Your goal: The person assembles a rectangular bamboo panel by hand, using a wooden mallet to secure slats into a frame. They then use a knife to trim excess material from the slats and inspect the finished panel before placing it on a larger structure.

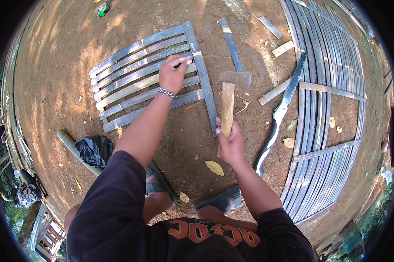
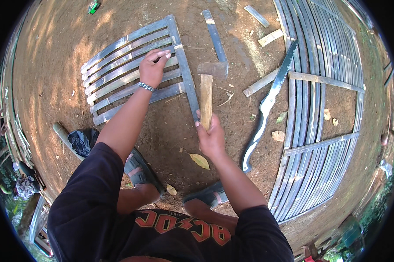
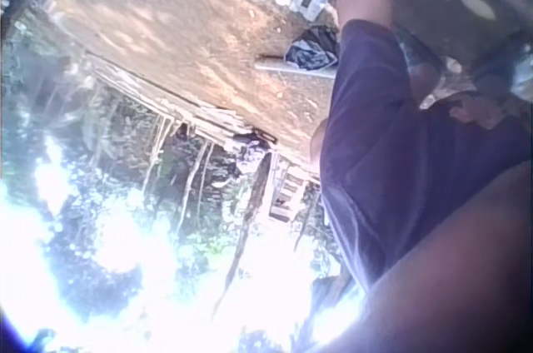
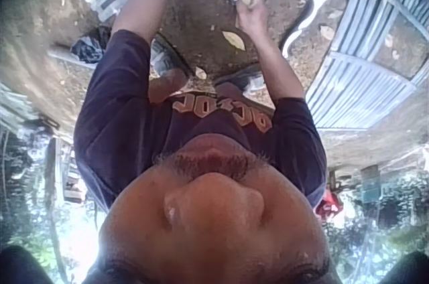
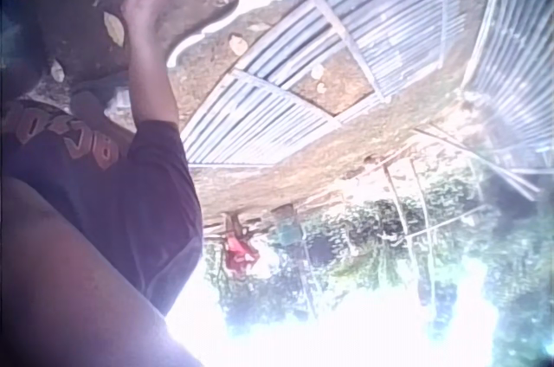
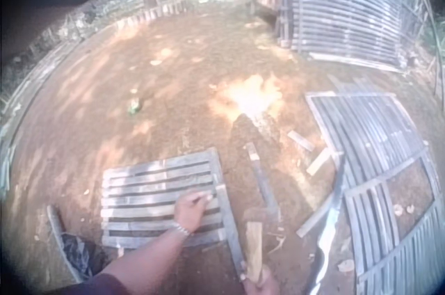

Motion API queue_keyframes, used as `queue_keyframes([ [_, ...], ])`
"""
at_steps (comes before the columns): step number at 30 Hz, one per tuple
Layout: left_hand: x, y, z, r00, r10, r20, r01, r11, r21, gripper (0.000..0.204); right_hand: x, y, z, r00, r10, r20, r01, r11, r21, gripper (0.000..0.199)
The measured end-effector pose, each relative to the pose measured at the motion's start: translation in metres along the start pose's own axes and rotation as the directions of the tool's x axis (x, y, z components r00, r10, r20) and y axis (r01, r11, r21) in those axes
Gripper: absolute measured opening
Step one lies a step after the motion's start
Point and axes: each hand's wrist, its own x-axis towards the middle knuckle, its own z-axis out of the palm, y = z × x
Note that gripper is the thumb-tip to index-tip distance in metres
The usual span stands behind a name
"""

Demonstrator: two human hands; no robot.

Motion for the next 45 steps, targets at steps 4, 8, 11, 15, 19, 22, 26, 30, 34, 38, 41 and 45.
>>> queue_keyframes([
  [4,0.001,0.002,0.012,0.997,-0.067,0.044,0.064,0.996,0.057,0.019,-0.004,-0.001,-0.001,0.999,0.024,0.028,-0.024,1.000,-0.017,0.036],
  [8,0.003,-0.007,0.017,0.983,0.129,0.130,-0.154,0.966,0.208,0.017,-0.010,-0.006,-0.007,0.994,0.056,0.093,-0.046,0.994,-0.102,0.038],
  [11,0.000,-0.008,0.020,0.970,0.190,0.151,-0.226,0.937,0.268,0.016,-0.014,0.007,-0.006,0.997,0.043,0.069,-0.035,0.993,-0.109,0.038],
  [15,-0.002,-0.010,0.026,0.973,0.202,0.108,-0.226,0.920,0.320,0.015,-0.014,0.014,-0.002,0.997,0.026,0.071,-0.020,0.996,-0.083,0.039],
  [19,-0.002,-0.013,0.029,0.961,0.269,0.070,-0.276,0.899,0.340,0.013,-0.011,0.016,0.002,0.998,0.009,0.065,-0.007,0.999,-0.042,0.039],
  [22,-0.003,-0.011,0.032,0.945,0.325,0.041,-0.316,0.873,0.373,0.010,-0.008,0.013,0.003,0.998,-0.009,0.066,0.011,1.000,-0.026,0.039],
  [26,-0.004,-0.013,0.033,0.933,0.361,0.017,-0.339,0.859,0.384,0.008,-0.002,0.008,0.002,0.997,0.031,0.068,-0.024,0.995,-0.100,0.039],
  [30,-0.005,-0.015,0.034,0.928,0.373,0.008,-0.351,0.864,0.361,0.007,0.009,-0.002,-0.003,0.981,0.159,0.109,-0.141,0.977,-0.158,0.036],
  [34,-0.005,-0.013,0.032,0.921,0.391,0.008,-0.364,0.851,0.379,0.006,0.021,-0.011,-0.005,0.998,-0.032,0.056,0.052,0.909,-0.414,0.034],
  [38,-0.005,-0.009,0.031,0.930,0.365,0.030,-0.350,0.860,0.371,0.006,0.035,-0.031,-0.006,0.991,-0.113,0.072,0.134,0.852,-0.506,0.036],
  [41,-0.004,-0.007,0.030,0.934,0.355,0.032,-0.342,0.867,0.363,0.006,0.044,-0.038,-0.004,0.991,-0.118,0.063,0.133,0.813,-0.567,0.039],
  [45,-0.004,-0.009,0.028,0.935,0.353,0.038,-0.342,0.867,0.363,0.004,0.052,-0.045,0.002,0.971,-0.229,0.065,0.217,0.740,-0.637,0.043],
])
